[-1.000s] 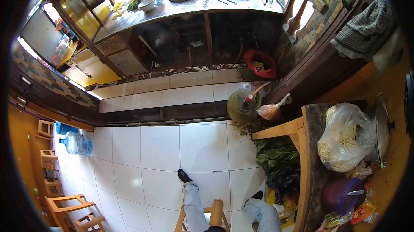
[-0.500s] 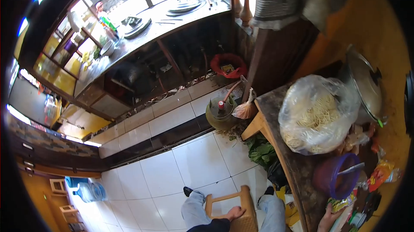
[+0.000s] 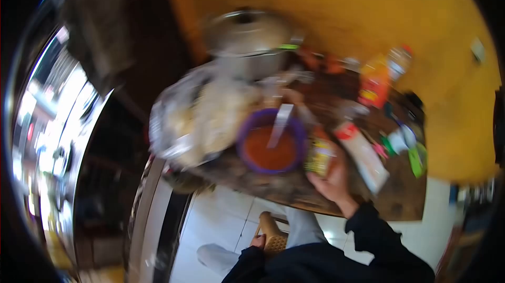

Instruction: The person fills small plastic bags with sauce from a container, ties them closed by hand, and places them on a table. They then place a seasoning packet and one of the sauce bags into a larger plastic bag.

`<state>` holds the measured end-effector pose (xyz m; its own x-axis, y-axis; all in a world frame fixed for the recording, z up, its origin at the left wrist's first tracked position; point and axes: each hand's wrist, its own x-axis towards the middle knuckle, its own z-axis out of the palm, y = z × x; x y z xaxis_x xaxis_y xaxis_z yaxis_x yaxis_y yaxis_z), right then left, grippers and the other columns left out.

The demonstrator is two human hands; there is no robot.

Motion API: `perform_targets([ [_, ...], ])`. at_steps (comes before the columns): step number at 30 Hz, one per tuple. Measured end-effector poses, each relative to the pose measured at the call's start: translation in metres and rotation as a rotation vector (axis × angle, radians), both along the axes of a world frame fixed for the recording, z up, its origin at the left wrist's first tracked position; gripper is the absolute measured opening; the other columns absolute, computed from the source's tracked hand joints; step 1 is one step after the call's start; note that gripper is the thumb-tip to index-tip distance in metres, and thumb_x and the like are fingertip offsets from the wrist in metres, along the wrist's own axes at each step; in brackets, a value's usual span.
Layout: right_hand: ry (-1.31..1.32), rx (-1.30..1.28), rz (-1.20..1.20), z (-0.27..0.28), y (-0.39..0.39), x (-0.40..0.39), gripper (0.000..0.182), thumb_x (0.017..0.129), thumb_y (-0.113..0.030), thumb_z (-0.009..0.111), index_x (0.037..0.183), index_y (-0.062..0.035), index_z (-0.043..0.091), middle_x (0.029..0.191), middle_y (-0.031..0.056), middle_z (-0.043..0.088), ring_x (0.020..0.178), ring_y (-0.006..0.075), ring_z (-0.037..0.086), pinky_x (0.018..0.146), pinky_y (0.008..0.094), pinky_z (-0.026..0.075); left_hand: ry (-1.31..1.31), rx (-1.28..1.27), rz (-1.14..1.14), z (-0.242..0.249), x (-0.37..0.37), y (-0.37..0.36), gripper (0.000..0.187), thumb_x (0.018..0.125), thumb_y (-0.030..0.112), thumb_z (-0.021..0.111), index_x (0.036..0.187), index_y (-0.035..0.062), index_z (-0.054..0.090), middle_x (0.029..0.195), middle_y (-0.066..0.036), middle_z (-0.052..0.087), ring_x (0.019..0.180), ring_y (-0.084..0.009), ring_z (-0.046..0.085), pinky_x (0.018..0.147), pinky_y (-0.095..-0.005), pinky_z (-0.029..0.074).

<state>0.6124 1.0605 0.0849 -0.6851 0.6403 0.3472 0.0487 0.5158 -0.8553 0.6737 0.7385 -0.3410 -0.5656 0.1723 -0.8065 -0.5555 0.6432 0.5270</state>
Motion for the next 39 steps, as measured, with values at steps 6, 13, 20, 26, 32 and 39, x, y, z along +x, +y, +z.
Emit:
perform_targets([
  [6, -0.057, 0.153, 0.002, 0.01, -0.008, 0.001, 0.072, 0.059, -0.015, 0.071, 0.12, -0.0018, 0.035, 0.11, 0.0184, 0.044, 0.103, 0.0347, 0.046, 0.088, 0.0373, 0.039, 0.322, 0.165, -0.69, 0.012, -0.054, -0.012, 0.033, 0.079, 0.034, 0.055, 0.084, 0.0023, 0.061, 0.074, -0.024, 0.061, 0.07, -0.0367, 0.061, 0.064, -0.0411, 0.049],
  [13, -0.039, 0.137, 0.071, -0.001, 0.001, 0.004, 0.077, 0.06, -0.02, 0.072, 0.124, -0.002, 0.032, 0.116, 0.0202, 0.041, 0.108, 0.0362, 0.043, 0.091, 0.0387, 0.037, 0.48, 0.06, -0.652, 0.012, -0.095, 0.019, 0.03, 0.077, 0.024, 0.058, 0.092, -0.002, 0.062, 0.075, -0.015, 0.064, 0.065, -0.0182, 0.063, 0.057, -0.0304, 0.048],
  [20, 0.281, -0.1, -0.063, 0.016, 0.053, 0.018, 0.066, 0.066, -0.022, 0.07, 0.12, 0.0005, 0.039, 0.112, 0.0197, 0.048, 0.108, 0.028, 0.046, 0.091, 0.0361, 0.037, 0.232, 0.251, -0.15, 0.083, -0.078, 0.003, 0.03, 0.078, 0.014, 0.058, 0.099, -0.0068, 0.057, 0.073, -0.013, 0.063, 0.06, -0.0165, 0.061, 0.054, -0.0265, 0.049],
  [26, -0.146, 0.546, -0.499, 0.013, 0.159, 0.005, 0.041, 0.067, -0.006, 0.058, 0.107, -0.005, 0.051, 0.101, 0.0186, 0.054, 0.092, 0.0322, 0.054, 0.077, 0.0386, 0.045, 0.29, 0.464, -0.018, 0.115, -0.064, 0.022, 0.028, 0.081, 0.012, 0.055, 0.102, -0.0065, 0.055, 0.074, -0.011, 0.062, 0.066, -0.0174, 0.06, 0.061, -0.0271, 0.05],
  [32, -0.267, 0.551, -0.402, 0.025, 0.158, 0.005, 0.007, 0.071, -0.009, 0.058, 0.07, -0.0047, 0.063, 0.062, 0.0108, 0.06, 0.064, 0.0278, 0.06, 0.063, 0.0384, 0.048, 0.175, 0.474, -0.062, 0.18, -0.066, 0.016, 0.031, 0.086, 0.018, 0.049, 0.112, 0.0005, 0.053, 0.089, -0.008, 0.063, 0.078, -0.0152, 0.059, 0.064, -0.0248, 0.044],
  [39, 0.383, 0.244, -0.168, 0.081, -0.009, 0.086, 0.018, 0.07, -0.006, 0.064, 0.086, -0.0004, 0.058, 0.081, 0.0052, 0.061, 0.069, 0.0111, 0.054, 0.062, 0.0263, 0.044, 0.402, 0.924, -0.159, 0.335, -0.06, 0.047, 0.039, 0.087, 0.018, 0.049, 0.122, 0.0005, 0.046, 0.098, -0.008, 0.06, 0.094, -0.0172, 0.056, 0.082, -0.0293, 0.04],
])
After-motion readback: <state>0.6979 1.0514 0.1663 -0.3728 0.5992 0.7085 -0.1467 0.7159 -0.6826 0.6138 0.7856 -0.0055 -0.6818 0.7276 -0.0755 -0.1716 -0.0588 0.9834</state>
